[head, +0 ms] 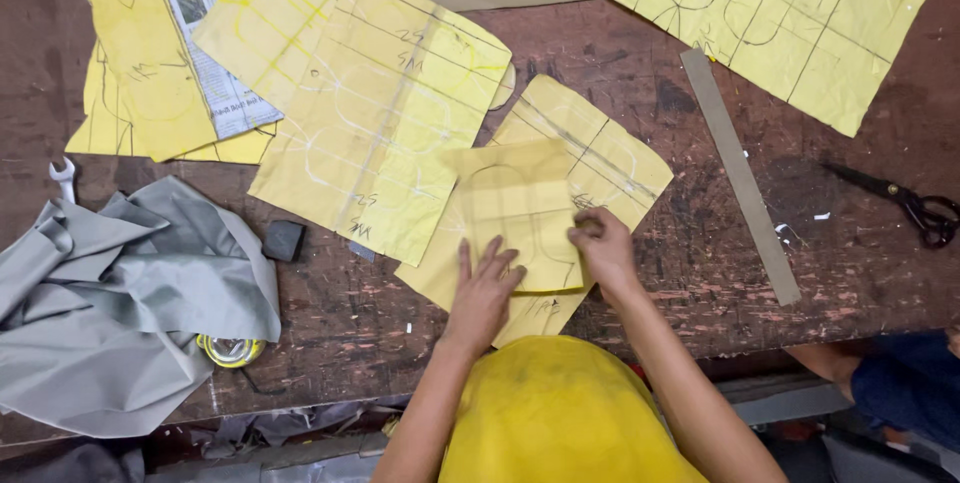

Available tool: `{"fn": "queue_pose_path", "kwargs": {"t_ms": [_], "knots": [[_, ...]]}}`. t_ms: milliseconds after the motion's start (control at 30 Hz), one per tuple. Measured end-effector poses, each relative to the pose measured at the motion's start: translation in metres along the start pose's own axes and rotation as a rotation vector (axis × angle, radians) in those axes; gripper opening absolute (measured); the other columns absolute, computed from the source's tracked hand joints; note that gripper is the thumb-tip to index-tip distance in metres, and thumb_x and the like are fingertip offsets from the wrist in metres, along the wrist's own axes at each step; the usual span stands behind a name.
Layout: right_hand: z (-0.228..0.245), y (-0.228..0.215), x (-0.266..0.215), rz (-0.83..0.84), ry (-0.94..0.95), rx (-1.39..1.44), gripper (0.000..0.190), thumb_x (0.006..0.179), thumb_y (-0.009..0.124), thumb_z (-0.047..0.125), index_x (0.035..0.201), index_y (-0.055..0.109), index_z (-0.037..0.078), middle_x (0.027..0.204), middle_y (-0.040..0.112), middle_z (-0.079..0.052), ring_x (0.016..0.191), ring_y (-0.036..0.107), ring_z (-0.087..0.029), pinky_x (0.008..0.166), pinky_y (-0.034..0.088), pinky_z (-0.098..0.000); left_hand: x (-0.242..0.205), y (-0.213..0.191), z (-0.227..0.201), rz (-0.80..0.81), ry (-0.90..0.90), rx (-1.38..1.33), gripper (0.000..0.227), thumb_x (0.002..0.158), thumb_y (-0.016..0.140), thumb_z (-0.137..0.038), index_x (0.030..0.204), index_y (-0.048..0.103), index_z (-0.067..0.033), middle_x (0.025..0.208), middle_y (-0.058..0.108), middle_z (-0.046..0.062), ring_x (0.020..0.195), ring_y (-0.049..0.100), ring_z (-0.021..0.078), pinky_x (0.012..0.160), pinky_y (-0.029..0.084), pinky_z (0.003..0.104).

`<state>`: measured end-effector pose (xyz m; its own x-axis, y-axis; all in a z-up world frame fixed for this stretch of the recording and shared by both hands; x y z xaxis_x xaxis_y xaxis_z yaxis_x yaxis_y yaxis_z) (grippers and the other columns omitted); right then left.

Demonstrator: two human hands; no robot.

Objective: The person uses a utility knife to cut along marked lines on yellow paper patterns laid on a wooden table. They then fold, align, and stack the cut pieces, organizing them into piles while handling a ruler and scissors nearby.

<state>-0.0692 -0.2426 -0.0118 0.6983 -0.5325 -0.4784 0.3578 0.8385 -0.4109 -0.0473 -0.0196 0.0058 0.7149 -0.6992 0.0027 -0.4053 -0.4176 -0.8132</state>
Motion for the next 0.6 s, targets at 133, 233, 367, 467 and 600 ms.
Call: {"fn": "queue_pose_path", "kwargs": {"t_ms": [133, 233, 367, 467, 600], "knots": [[-0.036, -0.024, -0.025, -0.195, 0.131, 0.163, 0.031, 0.089, 0.071, 0.004, 0.119, 0.062, -0.001, 0.091, 0.068, -0.006, 0.071, 0.057, -0.015, 0.062, 0.044, -0.0317, -0.004, -0.008, 0.034, -0.018, -0.177, 0.174, 0.061, 0.076, 0.050, 0.021, 0.122, 0.069, -0.0139, 0.149, 0.055, 0.009, 0.150, 0.036, 0.0296, 0.125, 0.011, 0.064], [-0.052, -0.016, -0.055, -0.085, 0.087, 0.096, 0.027, 0.089, 0.069, 0.006, 0.114, 0.062, 0.000, 0.087, 0.071, -0.007, 0.075, 0.066, -0.015, 0.069, 0.050, -0.0306, 0.003, -0.029, 0.059, -0.141, -0.301, 0.159, 0.059, 0.079, 0.051, 0.016, 0.131, 0.065, -0.0072, 0.151, 0.051, 0.016, 0.152, 0.033, 0.0365, 0.127, 0.014, 0.063], [-0.056, 0.012, -0.093, 0.479, 0.035, -0.255, 0.017, 0.088, 0.074, 0.013, 0.101, 0.072, 0.003, 0.077, 0.072, -0.009, 0.072, 0.067, -0.015, 0.068, 0.054, -0.0316, 0.030, -0.048, 0.082, -0.214, -0.407, 0.155, 0.056, 0.092, 0.062, -0.014, 0.146, 0.051, -0.0071, 0.156, 0.040, 0.023, 0.151, 0.026, 0.0419, 0.123, 0.012, 0.064], [-0.042, 0.018, -0.099, 0.586, -0.012, -0.276, 0.018, 0.090, 0.071, 0.019, 0.102, 0.072, 0.006, 0.078, 0.072, -0.004, 0.071, 0.068, -0.014, 0.067, 0.054, -0.0307, 0.043, -0.057, 0.099, -0.157, -0.454, 0.148, 0.077, 0.087, 0.070, -0.042, 0.149, 0.040, -0.0075, 0.157, 0.034, 0.024, 0.146, 0.019, 0.0443, 0.113, 0.008, 0.067], [-0.005, -0.002, -0.074, 0.197, -0.222, -0.285, 0.025, 0.092, 0.069, 0.016, 0.115, 0.071, 0.007, 0.079, 0.071, -0.007, 0.072, 0.065, -0.017, 0.066, 0.053, -0.0326, 0.048, -0.056, 0.116, -0.180, -0.436, 0.186, 0.074, 0.092, 0.067, -0.046, 0.150, 0.041, -0.0082, 0.158, 0.038, 0.017, 0.148, 0.025, 0.0363, 0.117, 0.012, 0.064]]}}
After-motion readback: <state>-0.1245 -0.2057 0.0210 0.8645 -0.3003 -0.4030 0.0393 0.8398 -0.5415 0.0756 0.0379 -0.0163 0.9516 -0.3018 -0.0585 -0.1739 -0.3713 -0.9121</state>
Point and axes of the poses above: each hand's wrist, its own x-axis towards the middle knuckle, its own y-axis out of the palm, z = x × y, the point moved 4 cm from there along x, towards the middle knuckle
